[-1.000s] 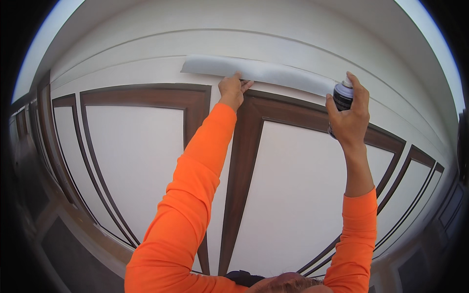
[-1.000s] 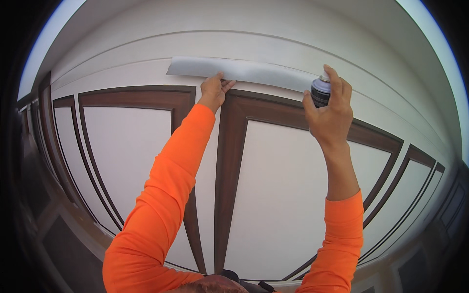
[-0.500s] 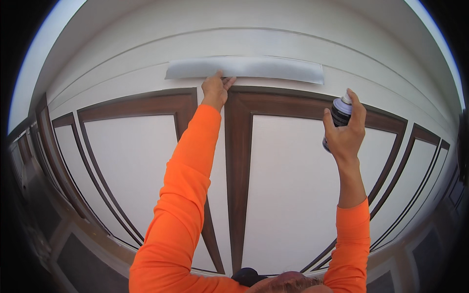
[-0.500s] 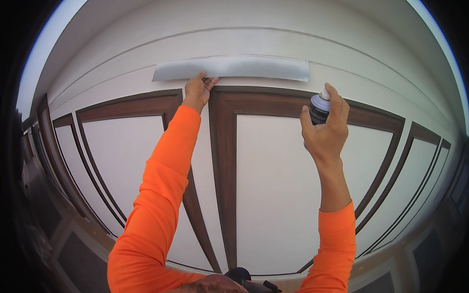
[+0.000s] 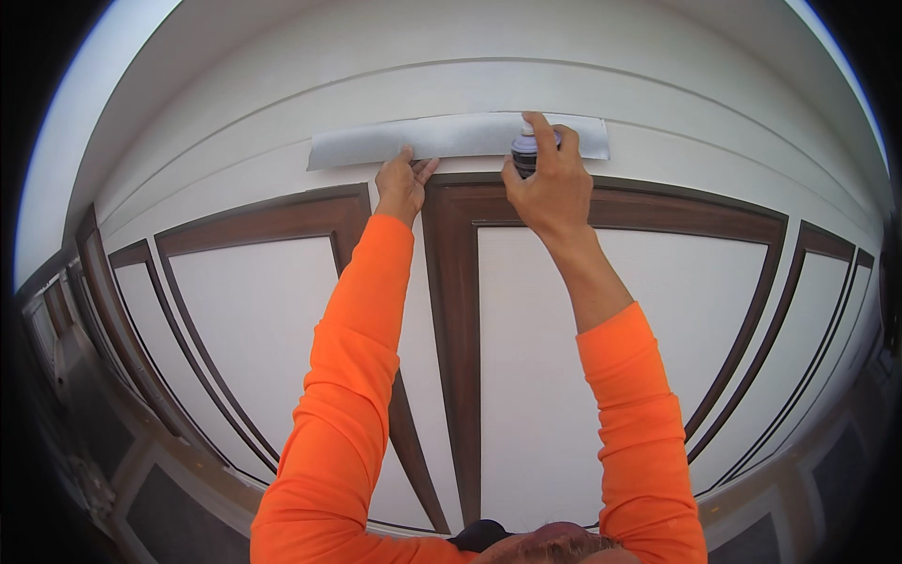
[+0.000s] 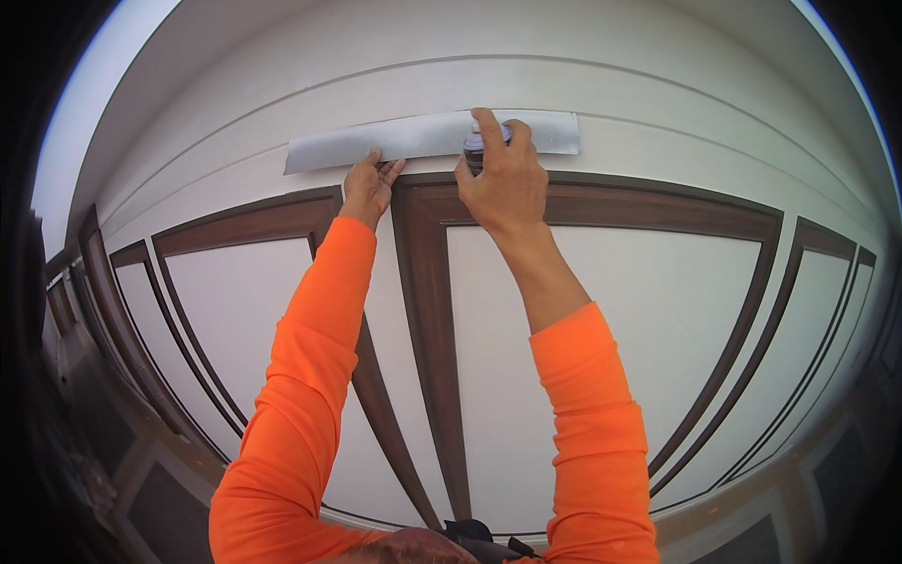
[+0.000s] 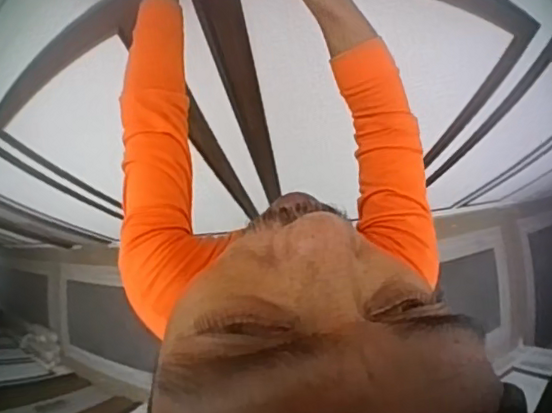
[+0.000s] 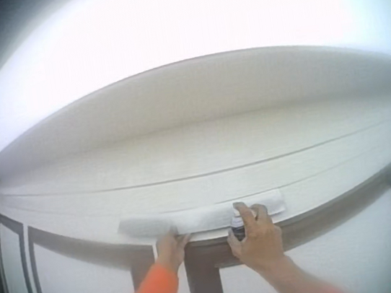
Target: The person applies adhesive to a strip of white wallpaper using a spray can and then smooths it onto the upper section of a wall above a door frame. The person climbs a ladder to reach the work area and repeats the application process on a second strip.
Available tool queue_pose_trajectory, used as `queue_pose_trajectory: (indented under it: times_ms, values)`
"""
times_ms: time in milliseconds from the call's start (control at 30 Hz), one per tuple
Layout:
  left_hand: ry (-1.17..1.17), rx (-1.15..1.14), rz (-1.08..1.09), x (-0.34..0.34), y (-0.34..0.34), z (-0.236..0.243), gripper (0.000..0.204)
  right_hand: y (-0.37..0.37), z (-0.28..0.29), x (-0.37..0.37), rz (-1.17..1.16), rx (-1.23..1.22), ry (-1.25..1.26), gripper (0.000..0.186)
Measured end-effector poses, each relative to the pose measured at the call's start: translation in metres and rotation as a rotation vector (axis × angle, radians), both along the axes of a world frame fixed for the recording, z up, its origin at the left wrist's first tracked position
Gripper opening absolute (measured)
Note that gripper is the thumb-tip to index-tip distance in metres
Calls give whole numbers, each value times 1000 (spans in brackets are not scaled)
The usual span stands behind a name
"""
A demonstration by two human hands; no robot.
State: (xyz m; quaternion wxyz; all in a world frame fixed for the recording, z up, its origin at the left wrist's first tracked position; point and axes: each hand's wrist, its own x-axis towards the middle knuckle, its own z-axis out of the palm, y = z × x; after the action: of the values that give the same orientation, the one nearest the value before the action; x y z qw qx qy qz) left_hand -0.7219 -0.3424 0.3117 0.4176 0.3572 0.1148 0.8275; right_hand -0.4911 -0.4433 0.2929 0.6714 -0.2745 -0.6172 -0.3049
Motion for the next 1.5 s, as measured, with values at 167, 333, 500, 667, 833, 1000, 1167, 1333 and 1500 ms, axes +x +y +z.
queue_pose_trajectory:
  times_ms: [167,333,500,667,833,1000,1167,1333,1500]
  values:
    - [4,12,-1,1,3,-2,34,14,2,-9,9,-15,27,61]
    - [25,44,-24,-5,6,-4,35,26,4,22,-91,-42,194,61]
    - [12,33,-11,0,-2,-4,39,22,4,52,-83,-72,380,60]
    - [14,29,-13,-1,0,-3,45,25,1,22,-85,-86,285,61]
    - [17,34,-15,-3,2,-2,42,25,-10,-25,34,-51,118,61]
    - [3,21,-22,-1,3,-1,39,28,-17,-22,34,9,125,60]
    - [13,16,-22,-2,-1,-1,37,35,-14,30,-131,-48,323,60]
    - [11,23,-7,0,-2,-4,34,29,-6,39,-83,35,361,61]
    - [17,25,6,-2,-6,-3,32,29,14,-11,-13,10,176,62]
